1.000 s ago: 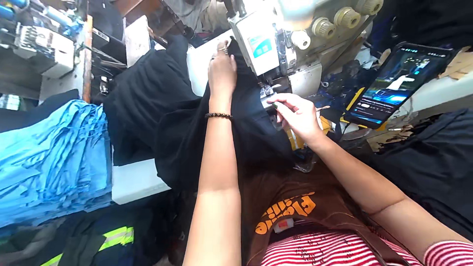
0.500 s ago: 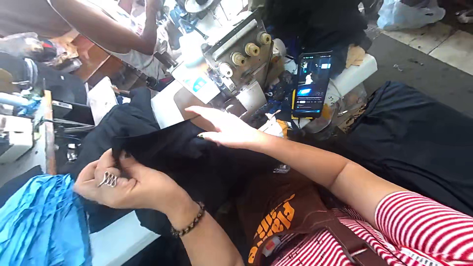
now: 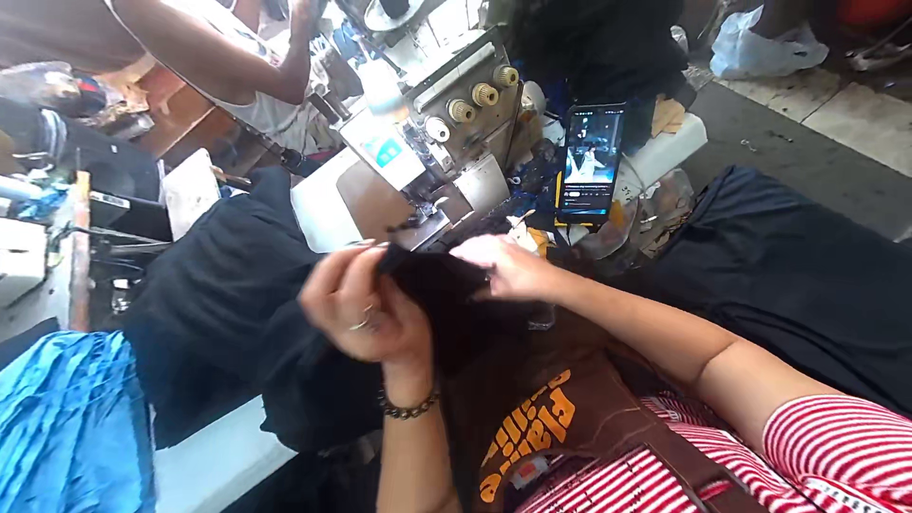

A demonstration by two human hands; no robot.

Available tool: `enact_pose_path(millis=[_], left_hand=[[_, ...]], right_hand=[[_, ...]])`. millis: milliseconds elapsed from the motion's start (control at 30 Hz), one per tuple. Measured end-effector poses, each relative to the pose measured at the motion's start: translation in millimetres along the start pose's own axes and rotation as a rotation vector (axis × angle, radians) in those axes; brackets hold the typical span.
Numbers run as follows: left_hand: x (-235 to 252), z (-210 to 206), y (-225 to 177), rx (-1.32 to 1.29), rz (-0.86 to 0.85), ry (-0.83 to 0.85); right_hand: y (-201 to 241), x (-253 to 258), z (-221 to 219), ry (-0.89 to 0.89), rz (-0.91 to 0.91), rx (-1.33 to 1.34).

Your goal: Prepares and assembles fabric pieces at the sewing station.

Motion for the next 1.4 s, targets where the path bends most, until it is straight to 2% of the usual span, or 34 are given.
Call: enact_pose_path(millis=[67,100,167,233,300,367,500,600,700,833,1000,1133,1233,1400], left_hand=[[24.0,32.9,16.8,0.214,-0.050,-0.046],[37.4,46.3,36.8,0.308,-0.060,-0.060],[73.6,57.6,87.1,0.411,-0.102,-0.032],[108.8,46.0,142.4,0.430,-0.060,0.155],[125.5,21.5,165.6,0.361,0.132,0.495],[100.9,5.0,145.3,0.266,0.219,0.706],[14.3,-30.3,88.4,-0.028,0.253,0.745],[-19.9,-53.9,69.8,-0.208,0.333,0.686],[-25.4,-63.5,66.0,-0.223,0.335,0.641],[-30.5,-86.1,63.6,-0.178,0.329,0.631],[-30.2,-83.9,68.9,-0.552,0.437,0.444],[-29.0,-79.3,75.2,-0.679,0.519,0.432],[-26.7,-78.1,80.2,-0.625,0.518,0.459],[-20.3,-81.7,97.4,-0.567,0.559,0.483]], right_hand=[[6.4,0.5,-9.7,0.111,0.003,0.217],[6.6,3.1,-9.7,0.107,0.005,0.353],[6.7,10.0,2.0,-0.011,0.051,0.625],[1.8,20.6,14.0,-0.117,0.037,0.822],[-9.6,29.3,17.7,-0.168,-0.069,0.922],[-16.9,28.7,17.1,-0.173,-0.166,0.907],[-28.6,27.8,-2.6,-0.115,-0.248,1.004],[-33.4,27.2,-6.2,-0.134,-0.258,1.025],[-31.4,27.0,2.0,-0.202,-0.199,0.965],[-24.1,25.1,16.4,-0.319,-0.022,0.792],[-12.8,23.8,26.9,-0.371,0.110,0.770],[-2.1,28.1,29.0,-0.200,0.230,0.799],[-0.6,29.0,24.0,-0.045,0.134,0.748],[-17.4,7.2,-1.5,0.153,-0.132,1.161]])
Point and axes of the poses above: each hand's wrist, its own x-axis towards the middle knuckle, its own z-axis out of the back of the hand, y = z × x, the point moved 8 cm from there along x, towards the middle knuckle, and after that the axes turned 9 degrees about y, right-handed, at the moved point
